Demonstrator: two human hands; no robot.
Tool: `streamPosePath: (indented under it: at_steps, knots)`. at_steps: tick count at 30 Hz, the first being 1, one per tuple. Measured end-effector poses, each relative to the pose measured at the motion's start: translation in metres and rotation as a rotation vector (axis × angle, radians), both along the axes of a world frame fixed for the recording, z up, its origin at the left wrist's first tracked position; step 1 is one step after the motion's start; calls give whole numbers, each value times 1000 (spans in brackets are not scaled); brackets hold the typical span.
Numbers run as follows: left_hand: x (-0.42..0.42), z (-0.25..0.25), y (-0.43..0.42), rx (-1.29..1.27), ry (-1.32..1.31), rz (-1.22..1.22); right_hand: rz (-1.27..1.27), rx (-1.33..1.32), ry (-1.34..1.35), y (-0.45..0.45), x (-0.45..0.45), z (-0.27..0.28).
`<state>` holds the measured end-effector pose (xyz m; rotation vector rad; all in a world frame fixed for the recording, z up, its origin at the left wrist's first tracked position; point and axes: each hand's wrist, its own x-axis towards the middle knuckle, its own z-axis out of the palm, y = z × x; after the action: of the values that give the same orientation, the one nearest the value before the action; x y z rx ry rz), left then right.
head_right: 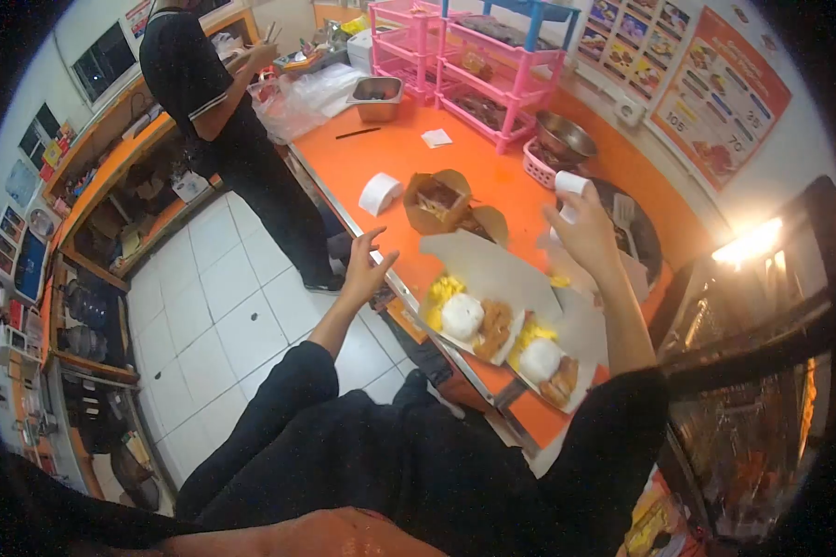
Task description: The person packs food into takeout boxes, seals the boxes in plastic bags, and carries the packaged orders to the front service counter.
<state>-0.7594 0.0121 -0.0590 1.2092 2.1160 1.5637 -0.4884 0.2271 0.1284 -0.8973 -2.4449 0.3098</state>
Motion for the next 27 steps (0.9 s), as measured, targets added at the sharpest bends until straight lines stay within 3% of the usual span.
streamPosePath:
  at_steps: [1, 3, 6, 7, 9, 11, 13, 19, 24, 27]
  knots:
    - [-10, -3, 11, -3, 58, 14, -18, -96, -153, 17, -20, -9]
    - [-27, -3, 27, -6, 152, 6, 117, -111, -193, 80, -50, -73]
    - [-38, 3, 50, -20, 249, -30, 180, -235, -629, 96, -90, -97]
    - [-40, 5, 56, 1, 358, -31, 176, -320, -700, 99, -97, -105]
    - [-44, -7, 69, -4, 324, -93, 165, -480, -826, 106, -112, -120]
    - [-53, -11, 81, 29, 335, -165, 160, -447, -688, 131, -112, -175]
    - [-62, -36, 92, 25, 310, -168, -8, -824, -367, 113, -116, -161]
    - [-119, -32, 118, 3, 272, -154, -117, -999, -296, 119, -152, -180]
    - [-205, -31, 156, 122, 275, -263, -103, -934, -150, 137, -210, -218]
    - [-251, -24, 181, 136, 287, -255, -68, -847, -123, 124, -260, -181]
